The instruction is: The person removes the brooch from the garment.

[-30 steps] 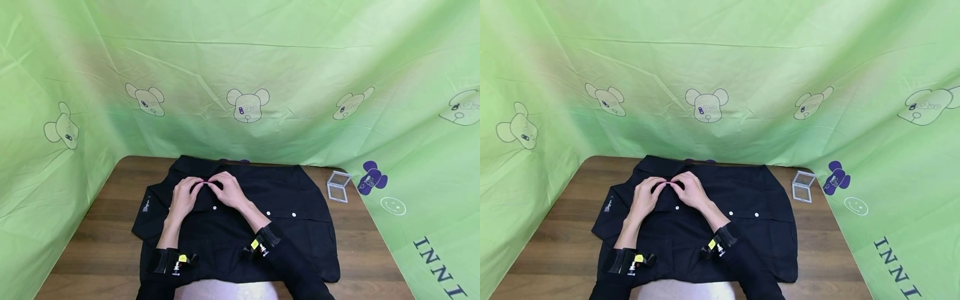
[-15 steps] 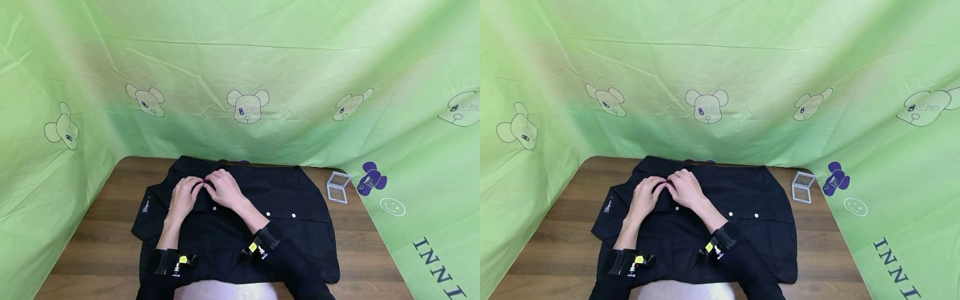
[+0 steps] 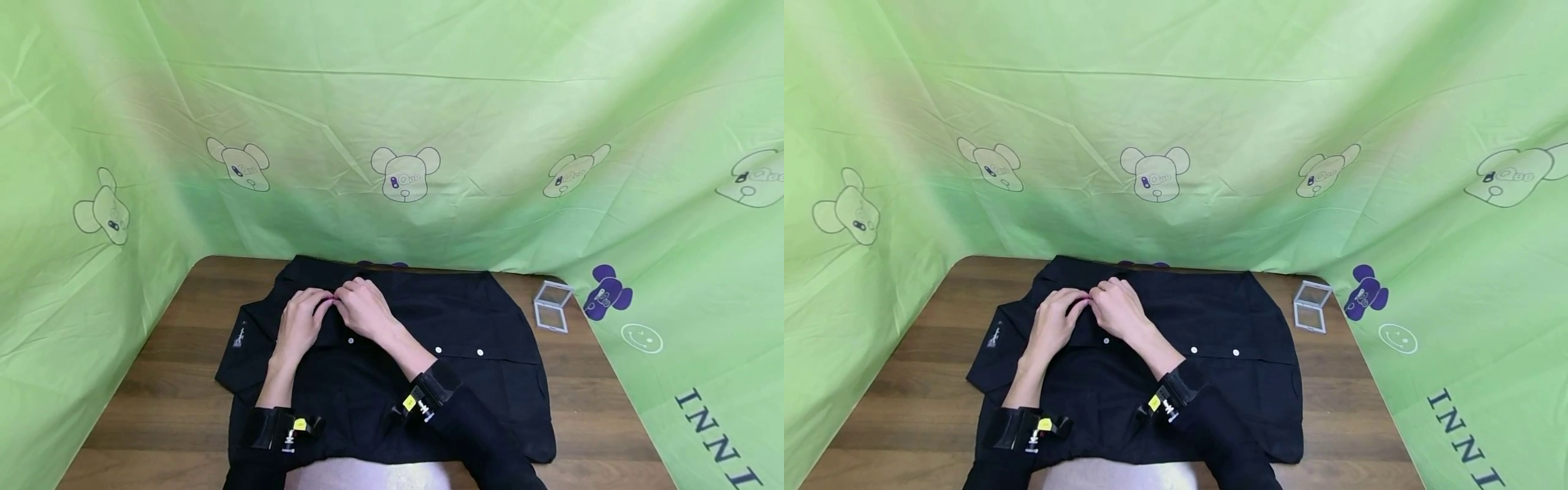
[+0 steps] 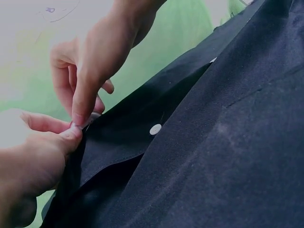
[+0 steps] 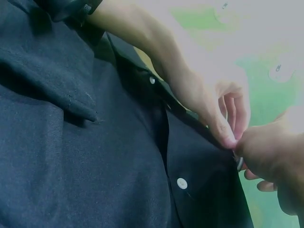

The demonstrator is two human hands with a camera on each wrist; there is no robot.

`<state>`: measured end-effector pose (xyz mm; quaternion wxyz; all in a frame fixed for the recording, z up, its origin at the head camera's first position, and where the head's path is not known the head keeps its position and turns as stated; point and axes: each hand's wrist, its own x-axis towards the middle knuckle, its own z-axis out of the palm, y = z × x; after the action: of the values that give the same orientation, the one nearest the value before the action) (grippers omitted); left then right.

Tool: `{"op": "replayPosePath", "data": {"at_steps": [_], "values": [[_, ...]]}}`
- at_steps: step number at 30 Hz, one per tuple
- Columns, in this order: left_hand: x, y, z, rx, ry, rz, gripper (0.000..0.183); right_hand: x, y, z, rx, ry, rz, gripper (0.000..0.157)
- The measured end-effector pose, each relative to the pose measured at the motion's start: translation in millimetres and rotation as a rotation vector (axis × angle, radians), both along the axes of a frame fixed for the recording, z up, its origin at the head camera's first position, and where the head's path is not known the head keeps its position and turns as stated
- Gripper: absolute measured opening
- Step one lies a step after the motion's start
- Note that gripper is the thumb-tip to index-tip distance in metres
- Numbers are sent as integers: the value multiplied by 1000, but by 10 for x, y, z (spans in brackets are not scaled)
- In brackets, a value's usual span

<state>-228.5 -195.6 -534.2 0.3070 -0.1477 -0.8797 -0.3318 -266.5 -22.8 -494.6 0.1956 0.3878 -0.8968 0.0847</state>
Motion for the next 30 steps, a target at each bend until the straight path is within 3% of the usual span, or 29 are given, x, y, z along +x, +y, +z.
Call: {"op": "replayPosePath", "data": {"at_steps": [14,30], "values": [[-31,-4,-27,20,38,-30,12,-15,13,-34,-29,45,24,16],[-26,-30,-48,114,-23,-64,21,-92,71,-203,-275,34,99,8]]}}
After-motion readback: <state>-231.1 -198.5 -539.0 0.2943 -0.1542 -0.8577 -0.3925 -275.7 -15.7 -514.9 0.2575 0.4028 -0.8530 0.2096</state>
